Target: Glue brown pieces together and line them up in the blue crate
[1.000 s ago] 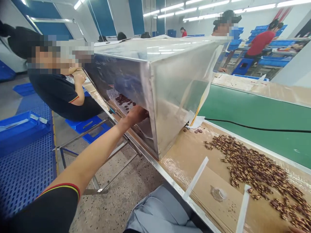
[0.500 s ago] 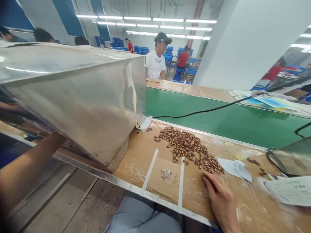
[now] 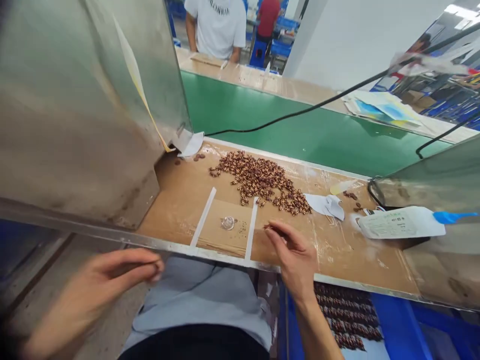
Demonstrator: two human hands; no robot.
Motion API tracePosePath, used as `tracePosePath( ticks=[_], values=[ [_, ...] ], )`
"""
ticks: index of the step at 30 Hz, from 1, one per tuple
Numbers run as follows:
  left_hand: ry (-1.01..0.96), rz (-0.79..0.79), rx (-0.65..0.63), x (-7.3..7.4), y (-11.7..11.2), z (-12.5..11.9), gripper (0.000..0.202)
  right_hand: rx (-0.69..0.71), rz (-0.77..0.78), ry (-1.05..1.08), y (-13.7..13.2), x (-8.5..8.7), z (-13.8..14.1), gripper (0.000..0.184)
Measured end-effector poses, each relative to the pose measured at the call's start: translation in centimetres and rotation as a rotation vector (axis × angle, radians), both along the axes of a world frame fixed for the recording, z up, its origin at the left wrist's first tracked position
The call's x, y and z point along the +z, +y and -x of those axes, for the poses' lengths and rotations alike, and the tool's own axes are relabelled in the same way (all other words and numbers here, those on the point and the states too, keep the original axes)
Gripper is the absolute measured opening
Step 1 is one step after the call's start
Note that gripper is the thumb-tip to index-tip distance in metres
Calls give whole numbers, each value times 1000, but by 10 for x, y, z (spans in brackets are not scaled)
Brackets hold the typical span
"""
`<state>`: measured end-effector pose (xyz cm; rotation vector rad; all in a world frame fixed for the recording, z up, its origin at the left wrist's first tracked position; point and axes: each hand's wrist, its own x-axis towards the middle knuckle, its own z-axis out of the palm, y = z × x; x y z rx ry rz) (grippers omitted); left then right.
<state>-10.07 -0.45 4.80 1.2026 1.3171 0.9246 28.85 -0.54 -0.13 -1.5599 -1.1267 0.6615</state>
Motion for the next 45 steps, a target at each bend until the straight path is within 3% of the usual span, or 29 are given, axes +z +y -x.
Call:
tracePosePath(
  ticks=[1,4,7,12,18,25,28,31,35,38,41,45],
  values=[
    [-133,126,-20,-9,-3,-21,24,47,30,96,-5,9,14,31],
    [-399,245,9,-28,-3,-78,26,230,167,351,-19,28,50,23],
    [-457,271,25,-35,1,-103,28,327,285,541,-25,30,69,20],
    [-428,247,4,-36,1,-103,27,358,328,693,-23,21,80,21],
    [-386,232,-32,-33,0,-102,21,417,364,656,-17,23,83,18],
    [-667,578,-223,-46,1,-97,19,591,481,641,-12,33,68,21],
    [-716,633,-255,-50,-3,-98,17,661,485,632,-13,38,58,20],
    [-748,597,-281,-49,-4,-101,17,521,360,494,-8,34,39,13],
    [-750,495,-276,-44,2,-100,24,120,65,-120,10,10,4,8],
    [-724,475,-265,-42,13,-95,21,82,-48,-424,20,-11,-12,15],
    [-715,456,-201,-47,28,-88,22,58,-74,-428,21,-19,-12,16],
    [-738,363,-97,-58,47,-81,24,38,-139,-270,20,-6,9,11]
  ],
)
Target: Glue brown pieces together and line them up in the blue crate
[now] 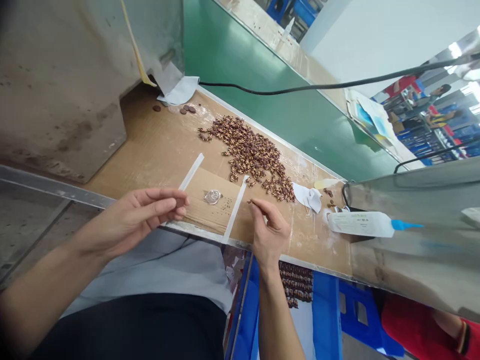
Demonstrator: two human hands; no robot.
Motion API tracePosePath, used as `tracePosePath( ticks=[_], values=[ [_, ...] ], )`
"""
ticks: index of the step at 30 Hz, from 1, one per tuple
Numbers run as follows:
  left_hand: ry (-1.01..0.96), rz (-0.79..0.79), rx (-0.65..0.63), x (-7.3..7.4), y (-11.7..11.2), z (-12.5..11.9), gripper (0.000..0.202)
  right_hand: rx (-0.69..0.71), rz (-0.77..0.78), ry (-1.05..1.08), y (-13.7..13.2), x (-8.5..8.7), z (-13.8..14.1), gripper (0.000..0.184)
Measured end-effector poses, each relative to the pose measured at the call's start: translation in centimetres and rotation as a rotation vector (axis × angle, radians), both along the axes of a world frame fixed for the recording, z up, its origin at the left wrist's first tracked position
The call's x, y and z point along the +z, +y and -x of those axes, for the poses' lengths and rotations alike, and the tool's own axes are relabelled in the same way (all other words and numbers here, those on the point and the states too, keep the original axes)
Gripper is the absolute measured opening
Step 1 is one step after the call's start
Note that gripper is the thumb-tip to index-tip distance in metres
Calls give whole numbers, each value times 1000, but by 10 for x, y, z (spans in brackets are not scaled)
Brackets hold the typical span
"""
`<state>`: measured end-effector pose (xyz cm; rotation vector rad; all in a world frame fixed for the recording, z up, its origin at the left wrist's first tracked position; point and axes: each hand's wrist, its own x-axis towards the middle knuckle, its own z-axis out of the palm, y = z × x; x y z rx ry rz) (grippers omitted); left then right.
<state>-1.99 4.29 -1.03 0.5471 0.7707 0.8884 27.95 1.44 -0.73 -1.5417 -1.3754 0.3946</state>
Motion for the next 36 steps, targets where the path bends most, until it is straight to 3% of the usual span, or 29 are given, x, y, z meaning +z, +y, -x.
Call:
tracePosePath(
  ticks=[5,9,14,25,36],
  values=[
    [-17,-21,149,-8,7,1,26,195,-69,-61,14,21,33,12],
    [-47,-36,173,-8,5,0,26,259,-138,-209,24,25,47,14],
    [-95,-45,163,-9,3,0,24,280,-200,-347,26,21,56,20],
    [-121,-71,140,-13,4,0,21,297,-200,-431,26,17,60,22],
    [-138,-51,153,-8,4,0,20,294,-234,-455,23,16,62,21]
  ],
)
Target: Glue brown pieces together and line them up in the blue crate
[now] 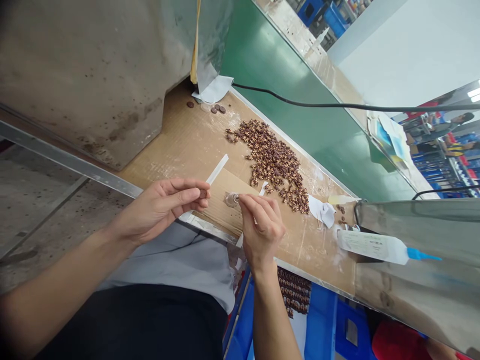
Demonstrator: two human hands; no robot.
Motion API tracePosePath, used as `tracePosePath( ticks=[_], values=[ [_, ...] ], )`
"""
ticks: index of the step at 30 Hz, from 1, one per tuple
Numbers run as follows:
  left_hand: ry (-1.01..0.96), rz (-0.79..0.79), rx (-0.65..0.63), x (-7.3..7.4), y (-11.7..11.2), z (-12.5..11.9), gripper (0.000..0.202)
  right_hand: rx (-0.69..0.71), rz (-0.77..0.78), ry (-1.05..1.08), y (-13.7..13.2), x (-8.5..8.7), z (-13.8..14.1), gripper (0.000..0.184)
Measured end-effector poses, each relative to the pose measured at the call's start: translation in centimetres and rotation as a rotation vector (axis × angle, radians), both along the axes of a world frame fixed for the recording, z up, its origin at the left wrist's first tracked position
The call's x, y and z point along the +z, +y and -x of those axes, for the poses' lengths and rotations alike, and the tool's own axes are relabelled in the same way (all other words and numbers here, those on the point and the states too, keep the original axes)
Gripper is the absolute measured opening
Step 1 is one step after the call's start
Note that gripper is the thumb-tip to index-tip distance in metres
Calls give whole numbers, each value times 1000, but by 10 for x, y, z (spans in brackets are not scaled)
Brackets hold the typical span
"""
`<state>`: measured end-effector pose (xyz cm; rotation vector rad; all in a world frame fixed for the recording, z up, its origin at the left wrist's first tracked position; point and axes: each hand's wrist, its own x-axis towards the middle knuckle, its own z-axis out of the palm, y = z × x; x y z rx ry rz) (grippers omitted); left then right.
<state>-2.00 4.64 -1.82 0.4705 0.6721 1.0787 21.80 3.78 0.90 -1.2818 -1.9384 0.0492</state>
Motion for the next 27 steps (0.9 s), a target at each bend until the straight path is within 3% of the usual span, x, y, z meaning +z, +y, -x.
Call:
tracePosePath(
  ticks=[14,27],
  values=[
    [36,4,-1,0,-3,-2,22,-51,-53,42,1,5,0,17],
    [18,19,-5,0,-3,-2,21,-30,23,60,11,-6,4,17]
  ],
)
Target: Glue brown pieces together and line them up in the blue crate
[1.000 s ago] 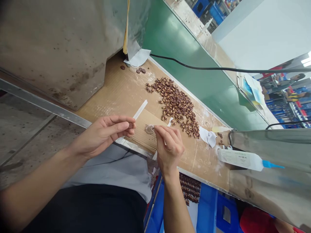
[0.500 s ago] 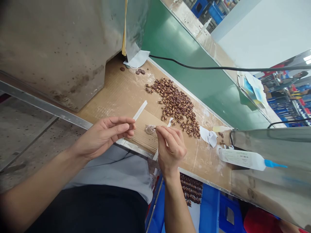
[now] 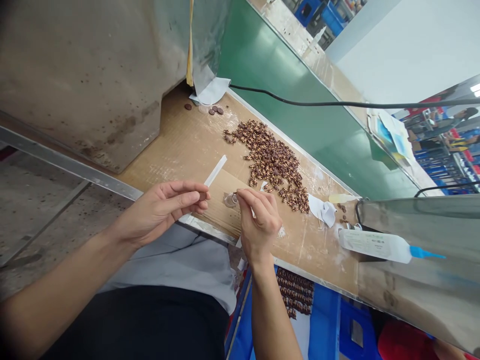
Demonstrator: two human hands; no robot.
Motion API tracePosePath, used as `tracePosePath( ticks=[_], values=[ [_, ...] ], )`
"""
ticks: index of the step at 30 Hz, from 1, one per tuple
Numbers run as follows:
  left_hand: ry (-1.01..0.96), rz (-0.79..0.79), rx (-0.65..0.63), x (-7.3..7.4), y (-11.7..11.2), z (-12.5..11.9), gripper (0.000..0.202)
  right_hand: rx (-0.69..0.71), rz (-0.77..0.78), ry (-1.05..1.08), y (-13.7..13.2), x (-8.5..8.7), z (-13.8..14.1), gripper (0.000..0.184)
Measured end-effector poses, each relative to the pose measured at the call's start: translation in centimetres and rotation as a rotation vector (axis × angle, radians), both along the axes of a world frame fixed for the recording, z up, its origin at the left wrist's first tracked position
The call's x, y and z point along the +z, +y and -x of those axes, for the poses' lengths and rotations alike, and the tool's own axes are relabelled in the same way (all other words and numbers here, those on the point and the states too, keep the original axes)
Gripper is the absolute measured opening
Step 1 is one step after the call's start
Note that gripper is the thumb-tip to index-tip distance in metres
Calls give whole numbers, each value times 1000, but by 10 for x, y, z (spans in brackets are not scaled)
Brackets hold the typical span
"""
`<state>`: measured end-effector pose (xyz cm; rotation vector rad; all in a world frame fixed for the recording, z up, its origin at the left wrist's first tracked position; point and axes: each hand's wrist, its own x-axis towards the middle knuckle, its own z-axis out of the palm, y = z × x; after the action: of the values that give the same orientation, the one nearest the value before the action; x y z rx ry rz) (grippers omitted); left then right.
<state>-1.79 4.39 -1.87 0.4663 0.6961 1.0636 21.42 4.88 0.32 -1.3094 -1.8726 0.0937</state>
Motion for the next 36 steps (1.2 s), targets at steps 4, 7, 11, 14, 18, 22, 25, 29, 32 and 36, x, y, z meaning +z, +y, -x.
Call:
tracePosePath(
  ticks=[4,7,11,14,18,22,25,29,32,36],
  values=[
    [-1,5,0,0,1,0,21,-1,-22,23,0,0,1,18],
    [9,6,3,1,1,0,21,-5,-26,17,-2,2,2,17],
    [4,3,2,0,0,0,21,15,-41,-8,-5,6,2,20],
    [-11,1,-3,-1,0,0,21,12,-53,-61,-6,6,1,22],
    [-11,-4,-8,0,1,0,21,29,-48,-119,-5,5,-1,26],
    [-6,-7,-5,0,1,0,21,28,-70,-126,-6,6,-2,27],
    [-2,-8,2,0,1,0,22,14,-94,-84,-8,11,0,26],
    [8,4,-14,-1,-2,2,22,-39,-75,83,-13,17,3,20],
    [-47,25,-59,0,-4,1,22,-67,19,253,-18,20,6,14],
    [-181,55,-123,5,-5,-8,21,-109,102,429,-26,28,9,11]
  ],
)
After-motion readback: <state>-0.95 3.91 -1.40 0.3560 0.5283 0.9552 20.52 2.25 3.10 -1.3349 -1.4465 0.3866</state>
